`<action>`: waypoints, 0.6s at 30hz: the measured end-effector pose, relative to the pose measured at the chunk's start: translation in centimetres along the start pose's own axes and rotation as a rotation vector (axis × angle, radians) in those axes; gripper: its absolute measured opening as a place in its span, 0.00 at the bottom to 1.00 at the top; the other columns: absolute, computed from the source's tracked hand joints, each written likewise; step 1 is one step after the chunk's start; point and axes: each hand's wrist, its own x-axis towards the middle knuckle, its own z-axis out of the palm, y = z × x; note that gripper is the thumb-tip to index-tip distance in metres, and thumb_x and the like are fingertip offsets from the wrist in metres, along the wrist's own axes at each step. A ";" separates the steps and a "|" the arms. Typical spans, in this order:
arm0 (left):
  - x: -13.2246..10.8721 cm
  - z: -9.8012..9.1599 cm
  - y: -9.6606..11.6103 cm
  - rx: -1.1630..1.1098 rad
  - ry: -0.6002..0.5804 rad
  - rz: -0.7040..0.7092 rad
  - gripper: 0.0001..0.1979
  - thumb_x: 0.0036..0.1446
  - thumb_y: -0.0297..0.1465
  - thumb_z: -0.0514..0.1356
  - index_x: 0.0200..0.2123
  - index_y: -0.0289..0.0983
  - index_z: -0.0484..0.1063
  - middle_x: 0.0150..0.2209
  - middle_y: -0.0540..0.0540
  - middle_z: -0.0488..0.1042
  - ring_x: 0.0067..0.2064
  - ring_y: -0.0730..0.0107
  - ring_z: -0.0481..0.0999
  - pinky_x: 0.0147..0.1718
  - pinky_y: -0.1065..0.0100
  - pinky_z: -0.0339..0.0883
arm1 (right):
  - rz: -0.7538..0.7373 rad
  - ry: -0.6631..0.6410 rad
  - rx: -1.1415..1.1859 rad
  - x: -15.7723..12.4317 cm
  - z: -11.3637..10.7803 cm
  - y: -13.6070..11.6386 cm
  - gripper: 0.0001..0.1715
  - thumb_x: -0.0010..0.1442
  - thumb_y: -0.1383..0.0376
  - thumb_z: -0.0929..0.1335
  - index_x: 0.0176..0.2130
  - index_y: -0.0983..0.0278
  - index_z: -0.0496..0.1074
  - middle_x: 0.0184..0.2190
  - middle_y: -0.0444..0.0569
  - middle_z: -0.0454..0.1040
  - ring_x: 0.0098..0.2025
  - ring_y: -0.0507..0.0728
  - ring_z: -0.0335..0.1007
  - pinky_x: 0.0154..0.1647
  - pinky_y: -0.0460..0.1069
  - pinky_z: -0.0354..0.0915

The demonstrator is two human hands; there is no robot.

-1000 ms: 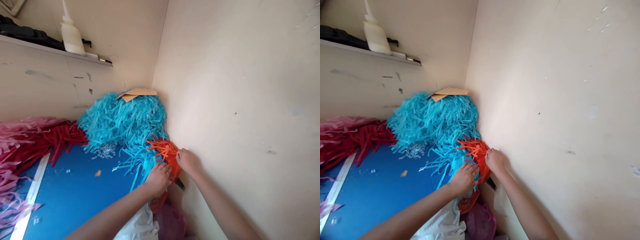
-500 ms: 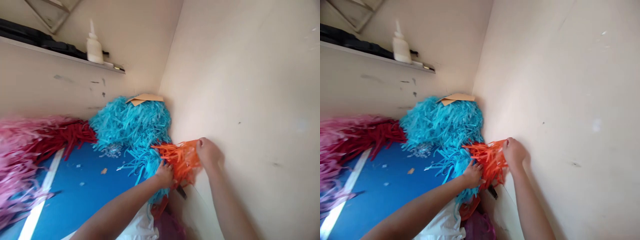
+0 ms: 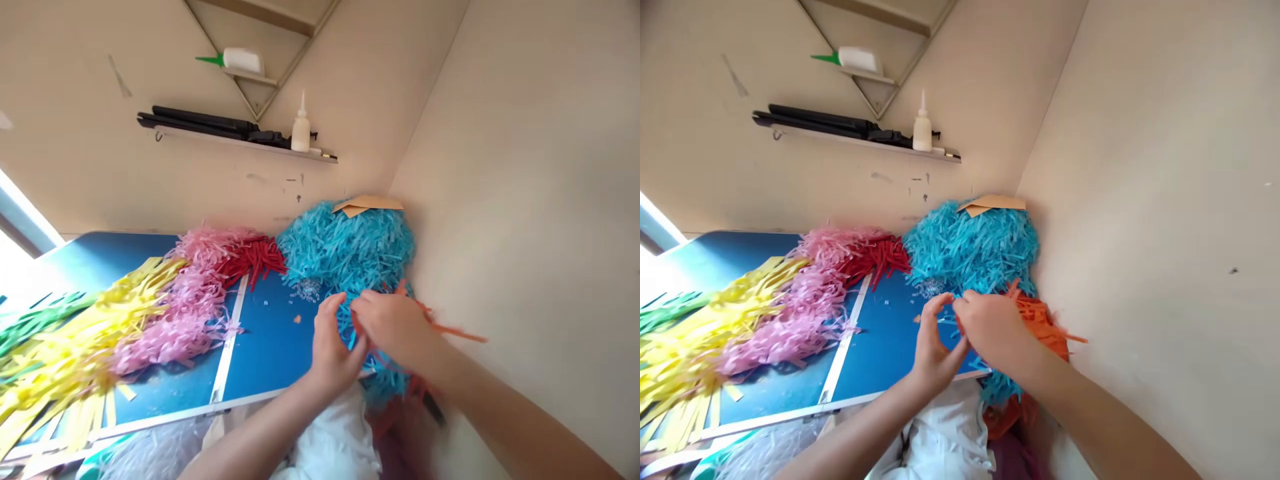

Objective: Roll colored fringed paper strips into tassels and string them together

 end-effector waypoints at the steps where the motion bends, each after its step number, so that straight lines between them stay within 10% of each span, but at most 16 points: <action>1: 0.8 -1.5 -0.9 0.030 -0.050 -0.033 0.26 0.58 0.34 0.59 0.59 0.38 0.58 0.53 0.36 0.72 0.55 0.54 0.72 0.52 0.53 0.67 | -0.045 0.007 0.026 1.0 -0.4 -1.1 0.09 0.63 0.71 0.66 0.42 0.61 0.73 0.34 0.49 0.74 0.31 0.55 0.70 0.26 0.48 0.52; 7: 2.8 -12.1 -7.4 0.332 -0.198 -0.062 0.14 0.57 0.28 0.51 0.40 0.41 0.76 0.39 0.44 0.81 0.43 0.58 0.79 0.48 0.53 0.68 | -0.262 0.094 0.115 6.2 -2.2 -5.1 0.09 0.68 0.68 0.64 0.38 0.62 0.74 0.35 0.46 0.74 0.33 0.53 0.70 0.26 0.47 0.52; 11: 1.3 -18.7 -8.5 0.500 -0.091 -0.063 0.21 0.55 0.32 0.56 0.53 0.40 0.71 0.50 0.40 0.78 0.52 0.52 0.76 0.51 0.50 0.67 | -0.391 0.167 0.202 8.7 -1.0 -7.8 0.09 0.68 0.66 0.66 0.38 0.61 0.76 0.35 0.45 0.75 0.34 0.52 0.70 0.28 0.46 0.53; 14: 0.8 -20.7 -7.6 0.593 -0.140 0.025 0.29 0.57 0.35 0.60 0.62 0.41 0.63 0.60 0.40 0.71 0.61 0.49 0.68 0.60 0.43 0.57 | -0.541 0.221 0.207 10.2 0.2 -9.6 0.09 0.67 0.63 0.66 0.38 0.60 0.76 0.32 0.45 0.75 0.31 0.52 0.69 0.26 0.47 0.53; 18: 1.8 -21.1 -7.4 0.648 -0.246 0.080 0.13 0.61 0.30 0.57 0.45 0.47 0.78 0.45 0.49 0.82 0.52 0.55 0.79 0.65 0.41 0.45 | -0.569 0.402 0.251 9.6 0.5 -11.5 0.11 0.68 0.66 0.64 0.40 0.61 0.77 0.35 0.49 0.77 0.35 0.56 0.71 0.36 0.50 0.62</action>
